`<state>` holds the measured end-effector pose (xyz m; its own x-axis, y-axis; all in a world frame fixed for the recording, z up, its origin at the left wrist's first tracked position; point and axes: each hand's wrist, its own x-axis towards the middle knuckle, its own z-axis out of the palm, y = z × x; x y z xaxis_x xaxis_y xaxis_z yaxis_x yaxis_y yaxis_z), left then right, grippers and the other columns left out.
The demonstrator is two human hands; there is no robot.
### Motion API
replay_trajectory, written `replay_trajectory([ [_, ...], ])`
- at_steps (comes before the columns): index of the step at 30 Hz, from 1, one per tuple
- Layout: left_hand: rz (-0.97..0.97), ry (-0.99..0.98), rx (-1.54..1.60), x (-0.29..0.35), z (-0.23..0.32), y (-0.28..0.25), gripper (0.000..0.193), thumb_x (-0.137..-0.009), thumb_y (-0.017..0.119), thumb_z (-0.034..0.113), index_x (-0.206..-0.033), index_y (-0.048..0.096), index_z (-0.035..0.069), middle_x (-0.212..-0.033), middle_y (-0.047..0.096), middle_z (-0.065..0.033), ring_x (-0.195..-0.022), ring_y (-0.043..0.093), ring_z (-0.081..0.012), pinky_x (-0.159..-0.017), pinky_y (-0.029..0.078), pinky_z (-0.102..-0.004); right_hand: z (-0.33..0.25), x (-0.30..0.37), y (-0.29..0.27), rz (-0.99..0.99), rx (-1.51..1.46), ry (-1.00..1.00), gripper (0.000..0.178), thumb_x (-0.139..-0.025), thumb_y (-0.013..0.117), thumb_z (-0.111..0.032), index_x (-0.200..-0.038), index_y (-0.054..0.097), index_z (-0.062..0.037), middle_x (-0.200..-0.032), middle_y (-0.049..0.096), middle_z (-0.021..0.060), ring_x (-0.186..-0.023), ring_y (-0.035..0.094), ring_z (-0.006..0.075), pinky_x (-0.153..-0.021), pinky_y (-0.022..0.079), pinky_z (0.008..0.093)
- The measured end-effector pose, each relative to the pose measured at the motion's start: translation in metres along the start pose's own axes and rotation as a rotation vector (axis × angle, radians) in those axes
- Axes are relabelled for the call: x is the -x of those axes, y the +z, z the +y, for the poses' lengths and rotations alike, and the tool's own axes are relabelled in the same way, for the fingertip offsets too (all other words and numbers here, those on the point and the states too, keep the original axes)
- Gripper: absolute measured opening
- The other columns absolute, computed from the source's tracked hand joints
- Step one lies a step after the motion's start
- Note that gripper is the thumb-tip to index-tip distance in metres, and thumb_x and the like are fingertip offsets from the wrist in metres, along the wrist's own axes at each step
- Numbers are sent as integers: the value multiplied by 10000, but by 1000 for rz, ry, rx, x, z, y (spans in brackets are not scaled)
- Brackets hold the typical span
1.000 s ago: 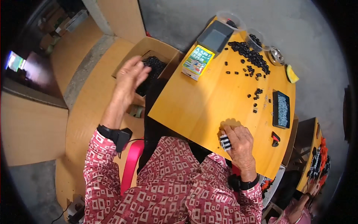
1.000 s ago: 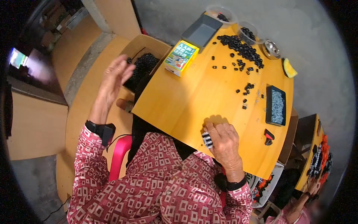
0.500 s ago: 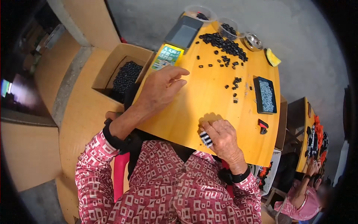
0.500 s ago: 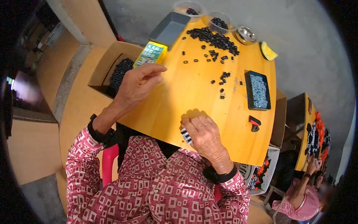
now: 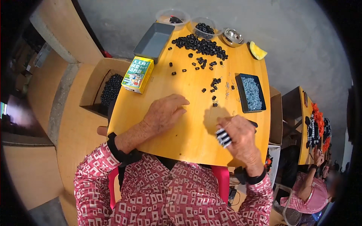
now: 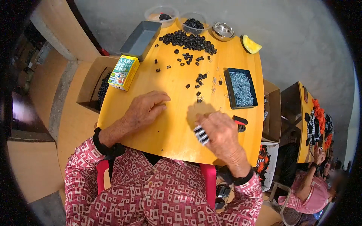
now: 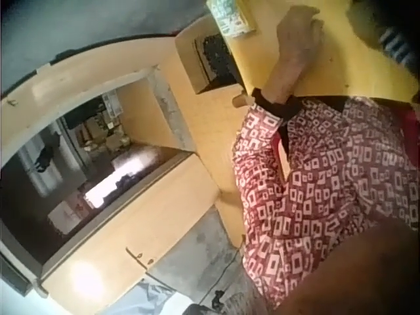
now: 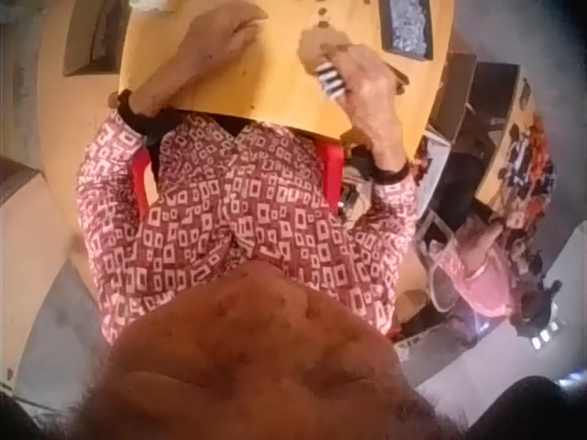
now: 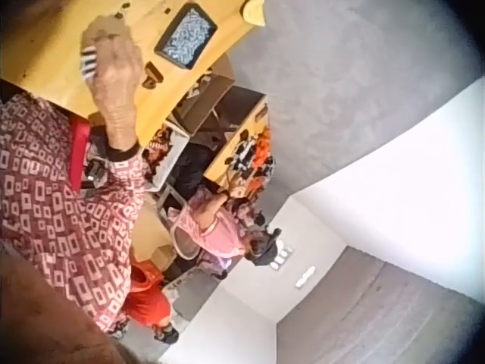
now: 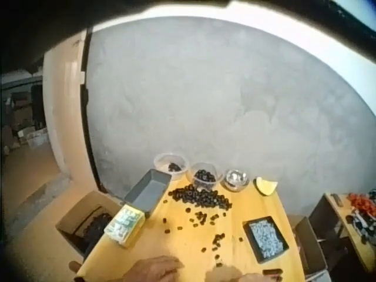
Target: The person sits at a workstation and assembles craft items by fitting small black plastic rings onto striped knitted pieces by hand.
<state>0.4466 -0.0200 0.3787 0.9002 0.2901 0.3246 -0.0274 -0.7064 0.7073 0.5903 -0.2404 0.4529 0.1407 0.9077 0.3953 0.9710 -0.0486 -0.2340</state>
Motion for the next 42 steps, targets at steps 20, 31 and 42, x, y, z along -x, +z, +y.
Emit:
replay_trajectory([
  [20, 112, -15, 177, 10, -4, 3, 181, -875, 598, 48, -1050, 626, 12, -1063, 664, -152, -968, 650, -323, -843, 527, -356, 97, -203, 100, -285, 336, 107, 309, -780, 588, -19, -1056, 699, -102, -1040, 670, 174, -946, 654, 342, -822, 529, 412],
  [31, 151, -639, 1165, 21, 9, -25, 241, -955, 631, 159, -1159, 632, 30, -1028, 677, -42, -966, 641, -100, -841, 518, -236, -7, -111, 49, -26, -259, -162, 280, -721, 703, -25, -993, 638, -16, -831, 612, 135, -798, 607, 337, -735, 502, 399],
  [42, 35, -730, 1356, 46, 21, -7, 172, -898, 684, 66, -1058, 636, 27, -1019, 668, -50, -913, 659, -121, -829, 538, -231, -38, -43, 59, -32, -380, -4, 332, -695, 737, -34, -1009, 634, -10, -851, 604, 110, -824, 607, 295, -744, 492, 375],
])
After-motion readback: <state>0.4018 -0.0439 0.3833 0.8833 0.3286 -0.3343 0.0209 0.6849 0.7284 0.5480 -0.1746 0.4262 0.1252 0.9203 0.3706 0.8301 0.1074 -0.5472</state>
